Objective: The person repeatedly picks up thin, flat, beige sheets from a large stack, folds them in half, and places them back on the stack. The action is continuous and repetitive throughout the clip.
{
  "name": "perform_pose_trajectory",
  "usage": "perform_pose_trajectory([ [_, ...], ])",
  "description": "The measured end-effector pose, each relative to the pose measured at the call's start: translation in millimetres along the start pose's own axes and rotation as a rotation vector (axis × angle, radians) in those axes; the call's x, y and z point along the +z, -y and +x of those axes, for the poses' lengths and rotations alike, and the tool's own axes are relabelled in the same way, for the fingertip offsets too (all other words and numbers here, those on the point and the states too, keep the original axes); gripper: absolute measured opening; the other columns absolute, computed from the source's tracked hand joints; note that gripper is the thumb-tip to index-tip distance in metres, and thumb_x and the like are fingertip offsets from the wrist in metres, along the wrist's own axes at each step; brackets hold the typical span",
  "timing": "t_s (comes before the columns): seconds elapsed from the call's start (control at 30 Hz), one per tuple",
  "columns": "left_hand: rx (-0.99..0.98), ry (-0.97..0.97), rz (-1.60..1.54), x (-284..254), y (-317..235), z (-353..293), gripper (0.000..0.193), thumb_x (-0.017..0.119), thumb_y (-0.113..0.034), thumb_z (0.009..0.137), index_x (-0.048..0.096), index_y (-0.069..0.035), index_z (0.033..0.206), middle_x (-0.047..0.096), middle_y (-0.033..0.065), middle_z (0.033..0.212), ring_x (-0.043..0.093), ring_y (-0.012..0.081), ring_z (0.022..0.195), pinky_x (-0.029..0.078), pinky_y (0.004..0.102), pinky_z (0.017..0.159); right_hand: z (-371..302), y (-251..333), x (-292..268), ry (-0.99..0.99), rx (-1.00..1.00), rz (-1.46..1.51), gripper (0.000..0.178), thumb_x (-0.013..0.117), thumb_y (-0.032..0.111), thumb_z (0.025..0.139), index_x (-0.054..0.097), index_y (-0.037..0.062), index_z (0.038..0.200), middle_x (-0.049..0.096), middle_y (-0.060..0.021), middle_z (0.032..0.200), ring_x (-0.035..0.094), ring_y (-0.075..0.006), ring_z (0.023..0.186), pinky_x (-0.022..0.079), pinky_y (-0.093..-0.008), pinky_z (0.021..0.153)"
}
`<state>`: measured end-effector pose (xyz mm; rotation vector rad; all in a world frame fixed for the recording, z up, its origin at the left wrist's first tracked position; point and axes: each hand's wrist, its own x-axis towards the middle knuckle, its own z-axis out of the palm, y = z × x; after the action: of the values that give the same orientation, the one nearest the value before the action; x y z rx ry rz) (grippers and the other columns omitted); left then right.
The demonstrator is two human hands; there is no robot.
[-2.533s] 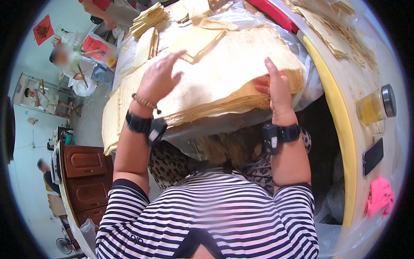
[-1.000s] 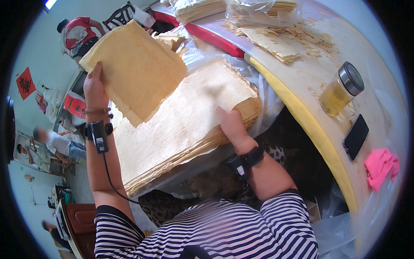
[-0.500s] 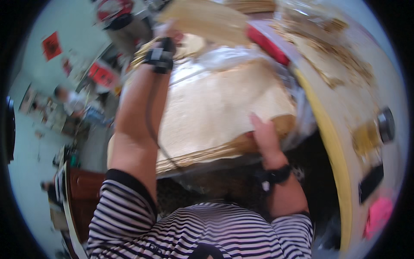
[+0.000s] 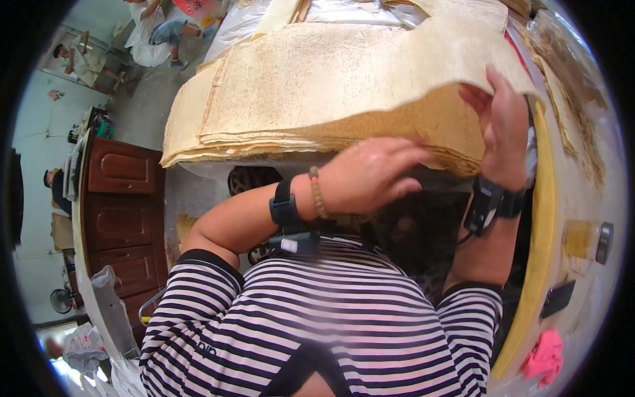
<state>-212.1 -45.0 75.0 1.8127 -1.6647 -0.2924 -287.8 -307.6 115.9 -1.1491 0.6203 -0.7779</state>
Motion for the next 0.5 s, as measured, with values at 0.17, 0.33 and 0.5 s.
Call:
perform_pose_trajectory([
  [0.17, -0.272, -0.276, 0.544, -15.1, 53.1, -8.2, 0.063, 0.067, -0.044, 0.099, 0.056, -0.002, 0.145, 0.050, 0.0251, 0.154, 0.050, 0.0412, 0.140, 0.040, 0.0515, 0.117, -10.2, 67.8, 54.5, -0.003, -0.155, -0.028, 0.032, 0.062, 0.012, 0.106, 0.058, -0.0139, 0.124, 0.071, -0.0252, 0.111, 0.077, -0.0340, 0.095, 0.067, -0.0363, 0.082],
  [0.33, -0.519, -0.293, 0.366, -49.9, 114.3, -35.6, 0.050, 0.060, -0.039, 0.103, 0.065, 0.000, 0.134, 0.070, 0.0234, 0.127, 0.066, 0.0352, 0.119, 0.051, 0.0447, 0.103, -15.2, 103.0, 59.8, -0.057, -0.284, -0.034, 0.031, 0.065, 0.014, 0.105, 0.061, -0.0074, 0.127, 0.071, -0.0213, 0.118, 0.076, -0.0347, 0.100, 0.066, -0.0409, 0.091],
  [0.5, -0.376, -0.559, 0.216, -89.2, 140.6, -73.9, 0.037, 0.061, -0.029, 0.103, 0.071, 0.002, 0.120, 0.076, 0.0191, 0.108, 0.073, 0.0297, 0.097, 0.057, 0.0388, 0.087, 6.5, 122.2, 67.2, -0.096, -0.190, -0.106, 0.034, 0.064, 0.014, 0.106, 0.060, -0.0080, 0.131, 0.071, -0.0222, 0.122, 0.074, -0.0323, 0.109, 0.064, -0.0410, 0.096],
])
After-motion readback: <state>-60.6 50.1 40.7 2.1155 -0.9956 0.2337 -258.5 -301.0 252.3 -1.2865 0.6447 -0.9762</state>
